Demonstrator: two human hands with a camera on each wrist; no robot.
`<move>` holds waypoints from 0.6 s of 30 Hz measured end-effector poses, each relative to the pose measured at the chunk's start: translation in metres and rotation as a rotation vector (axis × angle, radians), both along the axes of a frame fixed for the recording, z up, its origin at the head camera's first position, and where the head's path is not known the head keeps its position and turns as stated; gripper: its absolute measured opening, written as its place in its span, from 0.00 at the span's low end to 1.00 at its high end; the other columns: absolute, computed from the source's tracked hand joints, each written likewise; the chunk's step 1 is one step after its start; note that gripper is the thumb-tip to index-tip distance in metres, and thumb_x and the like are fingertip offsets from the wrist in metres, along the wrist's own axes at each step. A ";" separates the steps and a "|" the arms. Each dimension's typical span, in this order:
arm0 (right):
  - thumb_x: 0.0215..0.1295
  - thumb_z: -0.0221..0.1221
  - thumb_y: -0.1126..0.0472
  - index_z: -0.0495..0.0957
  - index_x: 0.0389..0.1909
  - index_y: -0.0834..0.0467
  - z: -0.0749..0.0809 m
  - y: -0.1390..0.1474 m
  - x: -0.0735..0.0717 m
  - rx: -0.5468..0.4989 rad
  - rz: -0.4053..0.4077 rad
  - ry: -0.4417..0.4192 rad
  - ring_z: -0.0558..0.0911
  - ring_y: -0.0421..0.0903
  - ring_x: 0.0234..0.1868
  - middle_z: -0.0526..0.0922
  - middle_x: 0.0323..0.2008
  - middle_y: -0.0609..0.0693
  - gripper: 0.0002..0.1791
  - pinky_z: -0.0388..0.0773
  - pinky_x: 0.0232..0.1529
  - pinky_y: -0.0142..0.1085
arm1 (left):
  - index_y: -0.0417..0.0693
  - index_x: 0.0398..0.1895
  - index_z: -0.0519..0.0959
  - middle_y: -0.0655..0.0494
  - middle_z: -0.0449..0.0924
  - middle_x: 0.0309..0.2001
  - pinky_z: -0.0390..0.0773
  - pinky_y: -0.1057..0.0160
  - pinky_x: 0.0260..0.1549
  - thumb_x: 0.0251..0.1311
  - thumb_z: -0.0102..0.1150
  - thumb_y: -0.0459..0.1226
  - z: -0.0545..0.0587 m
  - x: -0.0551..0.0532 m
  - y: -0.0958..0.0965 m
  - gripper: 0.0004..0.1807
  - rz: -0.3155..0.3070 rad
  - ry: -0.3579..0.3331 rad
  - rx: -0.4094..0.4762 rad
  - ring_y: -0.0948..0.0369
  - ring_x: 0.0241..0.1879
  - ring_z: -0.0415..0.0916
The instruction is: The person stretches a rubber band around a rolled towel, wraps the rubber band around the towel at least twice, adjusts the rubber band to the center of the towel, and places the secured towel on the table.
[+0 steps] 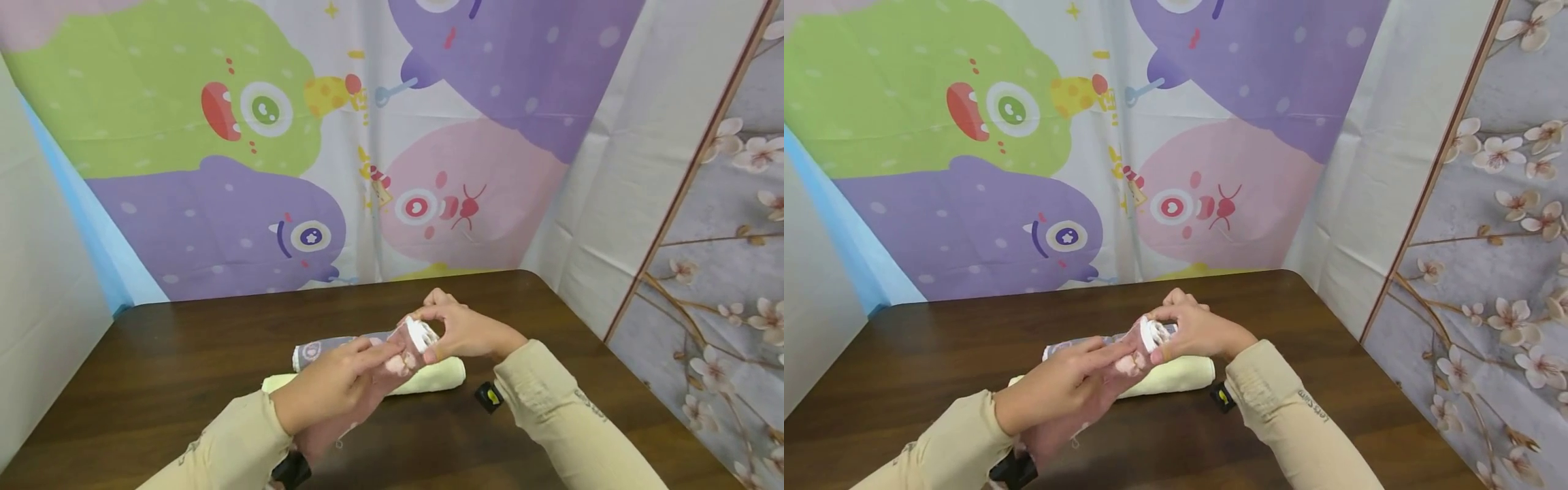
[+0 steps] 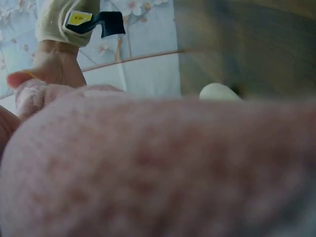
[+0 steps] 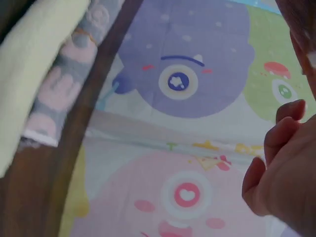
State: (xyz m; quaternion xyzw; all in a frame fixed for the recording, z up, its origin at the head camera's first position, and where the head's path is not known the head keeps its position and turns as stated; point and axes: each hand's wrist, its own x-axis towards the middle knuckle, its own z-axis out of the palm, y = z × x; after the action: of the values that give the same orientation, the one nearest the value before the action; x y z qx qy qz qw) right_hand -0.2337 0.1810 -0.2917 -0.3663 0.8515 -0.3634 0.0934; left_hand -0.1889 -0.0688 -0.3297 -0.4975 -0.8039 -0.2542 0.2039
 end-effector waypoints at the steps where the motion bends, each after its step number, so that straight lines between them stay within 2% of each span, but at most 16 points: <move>1: 0.37 0.65 0.24 0.80 0.53 0.59 0.002 -0.001 0.002 0.039 -0.013 0.040 0.60 0.52 0.43 0.62 0.38 0.51 0.50 0.59 0.41 0.43 | 0.41 0.60 0.74 0.52 0.76 0.34 0.74 0.67 0.29 0.54 0.52 0.21 0.001 0.001 0.000 0.28 0.013 -0.006 -0.019 0.60 0.28 0.73; 4: 0.38 0.71 0.35 0.82 0.50 0.58 0.006 -0.005 0.005 0.145 -0.061 0.158 0.59 0.51 0.39 0.61 0.36 0.50 0.41 0.54 0.38 0.42 | 0.44 0.59 0.75 0.53 0.74 0.31 0.73 0.68 0.25 0.58 0.53 0.23 0.004 0.003 0.003 0.24 0.050 -0.026 -0.078 0.61 0.25 0.71; 7: 0.37 0.75 0.45 0.83 0.48 0.55 0.006 -0.010 0.007 0.210 -0.095 0.236 0.59 0.48 0.39 0.61 0.36 0.48 0.34 0.52 0.38 0.43 | 0.48 0.57 0.76 0.54 0.72 0.29 0.71 0.68 0.21 0.63 0.55 0.30 0.007 0.003 0.009 0.18 0.071 -0.019 -0.129 0.62 0.22 0.70; 10: 0.34 0.76 0.43 0.83 0.47 0.53 0.003 -0.013 0.007 0.239 -0.107 0.272 0.59 0.47 0.39 0.62 0.36 0.47 0.35 0.52 0.39 0.43 | 0.51 0.54 0.76 0.54 0.72 0.29 0.71 0.66 0.19 0.66 0.56 0.38 0.009 0.003 0.016 0.14 0.087 -0.039 -0.176 0.61 0.20 0.71; 13: 0.31 0.76 0.40 0.84 0.46 0.51 0.001 -0.017 0.007 0.285 -0.102 0.329 0.60 0.46 0.37 0.63 0.35 0.45 0.35 0.52 0.39 0.44 | 0.53 0.53 0.75 0.54 0.74 0.33 0.74 0.62 0.21 0.68 0.53 0.41 0.009 0.003 0.021 0.12 0.093 -0.075 -0.229 0.58 0.24 0.74; 16: 0.32 0.75 0.38 0.85 0.43 0.49 0.001 -0.021 0.008 0.340 -0.078 0.380 0.60 0.45 0.37 0.63 0.35 0.44 0.33 0.53 0.41 0.45 | 0.52 0.55 0.75 0.52 0.77 0.36 0.75 0.61 0.20 0.67 0.54 0.42 0.006 0.002 0.024 0.15 0.095 -0.032 -0.255 0.56 0.24 0.76; 18: 0.33 0.75 0.38 0.85 0.41 0.48 0.001 -0.024 0.008 0.366 -0.064 0.385 0.61 0.45 0.38 0.64 0.35 0.44 0.30 0.54 0.42 0.46 | 0.51 0.58 0.74 0.53 0.77 0.38 0.75 0.61 0.20 0.67 0.55 0.40 0.003 0.001 0.024 0.17 0.096 -0.011 -0.252 0.57 0.24 0.76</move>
State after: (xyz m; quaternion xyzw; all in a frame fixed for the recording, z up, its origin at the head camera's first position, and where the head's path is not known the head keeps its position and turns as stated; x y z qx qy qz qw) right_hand -0.2258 0.1573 -0.2905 -0.3787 0.9162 -0.1296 -0.0169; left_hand -0.1876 -0.0451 -0.3266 -0.4790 -0.8533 -0.1440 0.1475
